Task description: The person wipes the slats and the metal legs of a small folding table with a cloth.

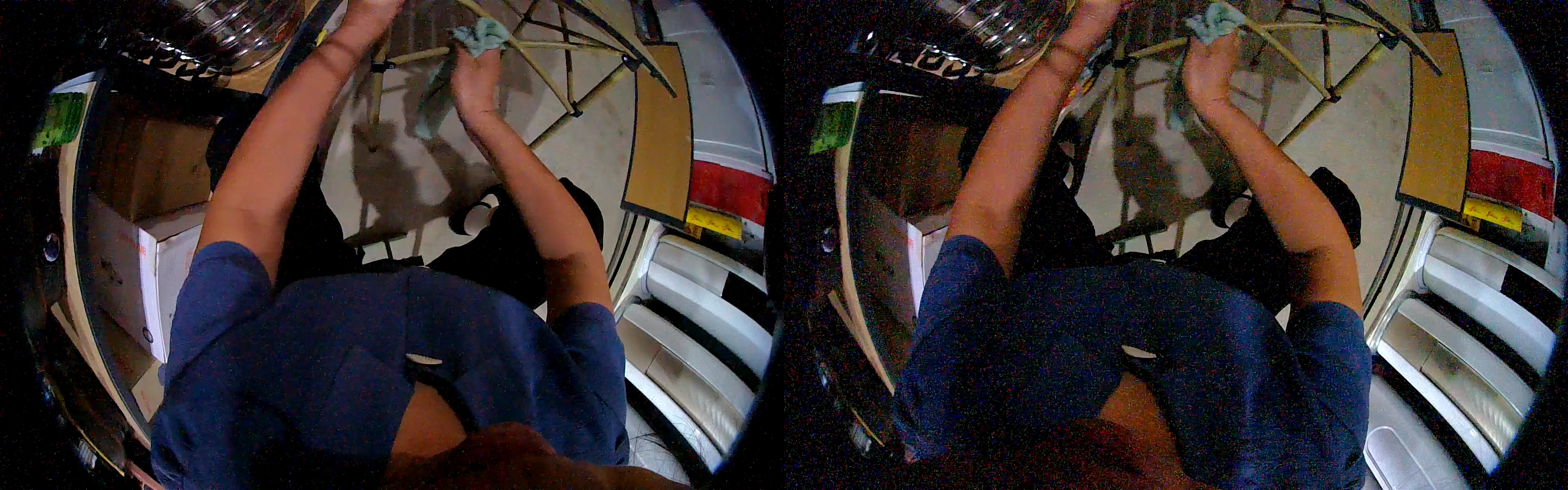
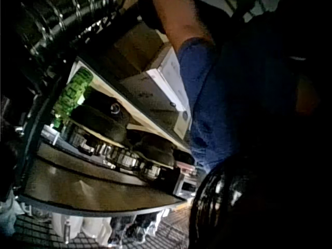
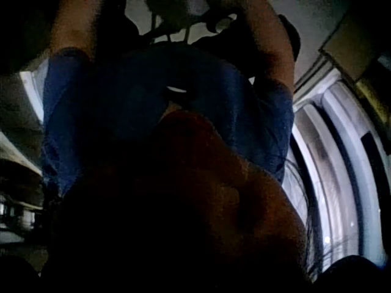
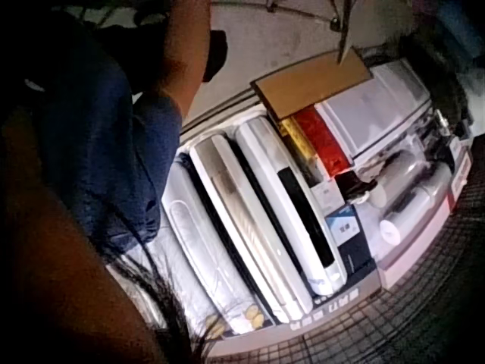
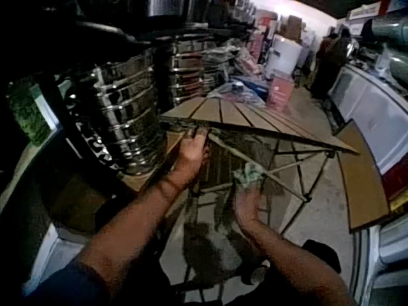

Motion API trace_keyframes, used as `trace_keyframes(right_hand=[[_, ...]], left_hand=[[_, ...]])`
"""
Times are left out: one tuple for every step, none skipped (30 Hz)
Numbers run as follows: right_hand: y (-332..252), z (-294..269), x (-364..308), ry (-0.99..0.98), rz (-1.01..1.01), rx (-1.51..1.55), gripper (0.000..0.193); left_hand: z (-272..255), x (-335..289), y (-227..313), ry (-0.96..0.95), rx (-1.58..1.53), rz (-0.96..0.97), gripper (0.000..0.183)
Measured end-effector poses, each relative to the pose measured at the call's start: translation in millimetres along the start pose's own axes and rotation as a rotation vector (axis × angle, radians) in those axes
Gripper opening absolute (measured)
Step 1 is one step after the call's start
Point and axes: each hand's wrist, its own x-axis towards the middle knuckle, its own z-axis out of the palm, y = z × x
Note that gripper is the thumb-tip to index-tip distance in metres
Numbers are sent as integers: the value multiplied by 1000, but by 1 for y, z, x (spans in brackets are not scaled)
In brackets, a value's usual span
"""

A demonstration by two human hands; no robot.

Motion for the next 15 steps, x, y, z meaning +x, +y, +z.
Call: trace_keyframes(right_hand=[[-3,7,-10,-44,1,-95,28],[-6,15,-18,-86,0,-193,33],[8,29,-24,-186,-4,-189,45],[13,51,-38,-184,-39,-97,41],[15,78,-53,-178,-68,-6,38],[21,85,-56,-213,-55,49,38],[26,90,-60,-243,-40,103,38],[28,91,-55,-327,9,132,41],[30,88,-51,-408,59,160,43],[34,78,-49,-425,153,183,45],[28,63,-40,-445,239,208,47],[13,44,-38,-385,277,240,45],[-6,26,-35,-330,306,275,45],[-15,5,-29,-237,277,259,41],[-25,-13,-23,-154,246,243,38]], left_hand=[[-2,-1,-1,50,4,5,37],[-2,-5,3,97,6,10,35],[-6,-3,-2,45,31,0,34],[-17,2,-15,0,57,-9,34],[-22,5,-22,-47,84,-23,34],[-16,-1,-18,-52,38,52,35],[-7,-8,-16,-59,-8,125,38],[-5,-13,-14,-56,-53,203,42],[-15,-7,-10,-96,62,107,50],[-17,-10,-10,-106,104,94,50],[-18,-16,-2,-111,145,89,50],[-17,-20,-1,-121,180,78,50],[-20,-9,-11,-31,105,35,49],[-16,-11,-13,-63,97,45,48],[-18,-16,-7,-80,91,59,47]])
